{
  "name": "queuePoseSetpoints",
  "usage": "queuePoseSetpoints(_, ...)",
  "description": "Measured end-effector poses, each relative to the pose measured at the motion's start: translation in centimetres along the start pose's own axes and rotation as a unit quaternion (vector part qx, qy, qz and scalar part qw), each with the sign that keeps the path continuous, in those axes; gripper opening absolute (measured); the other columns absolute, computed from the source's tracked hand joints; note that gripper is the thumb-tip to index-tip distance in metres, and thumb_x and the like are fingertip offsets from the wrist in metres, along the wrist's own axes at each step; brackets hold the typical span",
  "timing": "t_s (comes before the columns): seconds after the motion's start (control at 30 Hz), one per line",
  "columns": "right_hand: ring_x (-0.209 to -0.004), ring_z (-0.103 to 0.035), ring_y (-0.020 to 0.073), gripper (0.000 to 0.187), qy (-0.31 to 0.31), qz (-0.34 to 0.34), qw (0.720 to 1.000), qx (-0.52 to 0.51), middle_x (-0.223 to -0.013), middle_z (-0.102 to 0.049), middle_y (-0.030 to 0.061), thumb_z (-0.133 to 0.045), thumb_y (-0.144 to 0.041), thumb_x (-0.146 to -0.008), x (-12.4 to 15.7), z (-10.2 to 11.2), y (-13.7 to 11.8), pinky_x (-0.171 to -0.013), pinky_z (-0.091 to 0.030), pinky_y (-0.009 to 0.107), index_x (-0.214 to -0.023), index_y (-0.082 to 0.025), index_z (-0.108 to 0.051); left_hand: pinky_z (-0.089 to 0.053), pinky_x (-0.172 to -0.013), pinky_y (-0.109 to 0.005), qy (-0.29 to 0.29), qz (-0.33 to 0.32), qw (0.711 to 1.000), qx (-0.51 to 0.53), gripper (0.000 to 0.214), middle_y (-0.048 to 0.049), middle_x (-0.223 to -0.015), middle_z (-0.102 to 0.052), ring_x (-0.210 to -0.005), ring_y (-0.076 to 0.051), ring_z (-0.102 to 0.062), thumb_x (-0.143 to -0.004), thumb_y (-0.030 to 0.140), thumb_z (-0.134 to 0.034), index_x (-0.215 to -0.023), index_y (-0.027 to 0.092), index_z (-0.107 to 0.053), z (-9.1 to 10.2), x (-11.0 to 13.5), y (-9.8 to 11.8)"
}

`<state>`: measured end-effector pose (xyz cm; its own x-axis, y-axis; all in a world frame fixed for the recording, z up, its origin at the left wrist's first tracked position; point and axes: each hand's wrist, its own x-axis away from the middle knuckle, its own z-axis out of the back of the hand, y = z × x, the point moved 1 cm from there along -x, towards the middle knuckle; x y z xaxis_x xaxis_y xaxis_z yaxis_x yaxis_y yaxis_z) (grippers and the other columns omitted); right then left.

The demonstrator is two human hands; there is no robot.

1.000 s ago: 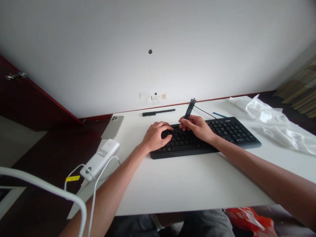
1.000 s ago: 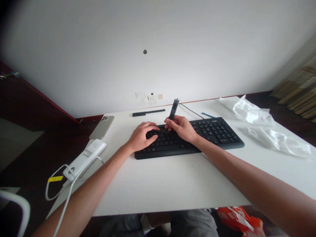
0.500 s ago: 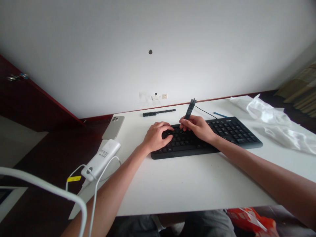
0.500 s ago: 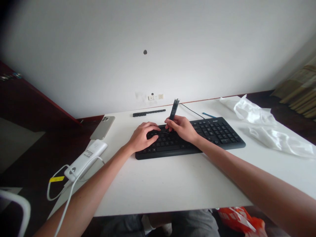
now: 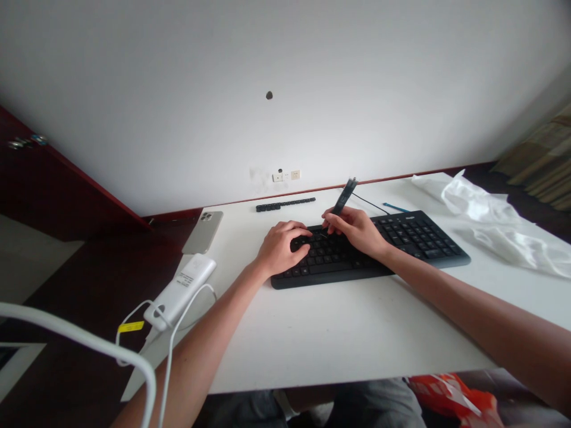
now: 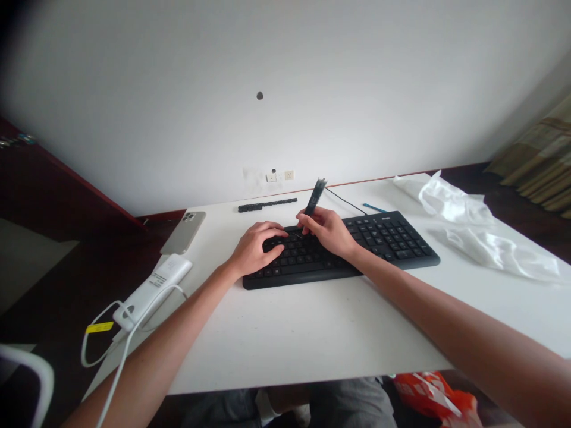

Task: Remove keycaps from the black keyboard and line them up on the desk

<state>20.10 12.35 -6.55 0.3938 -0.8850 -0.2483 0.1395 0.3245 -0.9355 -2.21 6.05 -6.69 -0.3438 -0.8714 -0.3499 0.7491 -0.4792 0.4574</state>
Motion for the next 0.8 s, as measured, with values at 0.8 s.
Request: queuePoseSetpoints(0.8, -0.08, -0.072, 0.0223, 0.047, 0.006, -0.007, 1.0, 0.002, -0.088, -0.077, 0.0081, -0.07, -0.06, -0.089, 0.01, -0.14, 0.39, -0.072, -0.059, 0.034, -0.107, -0.017, -0.075, -0.05, -0.108, -0.047, 0.001, 0.0, 1.0, 0.001, 0.024, -0.0015, -0.128, -0.07, -0.118, -0.026, -0.062, -0.091, 0.027, -0.067, -0.114, 0.029, -0.074, 0.02, 0.0, 0.06)
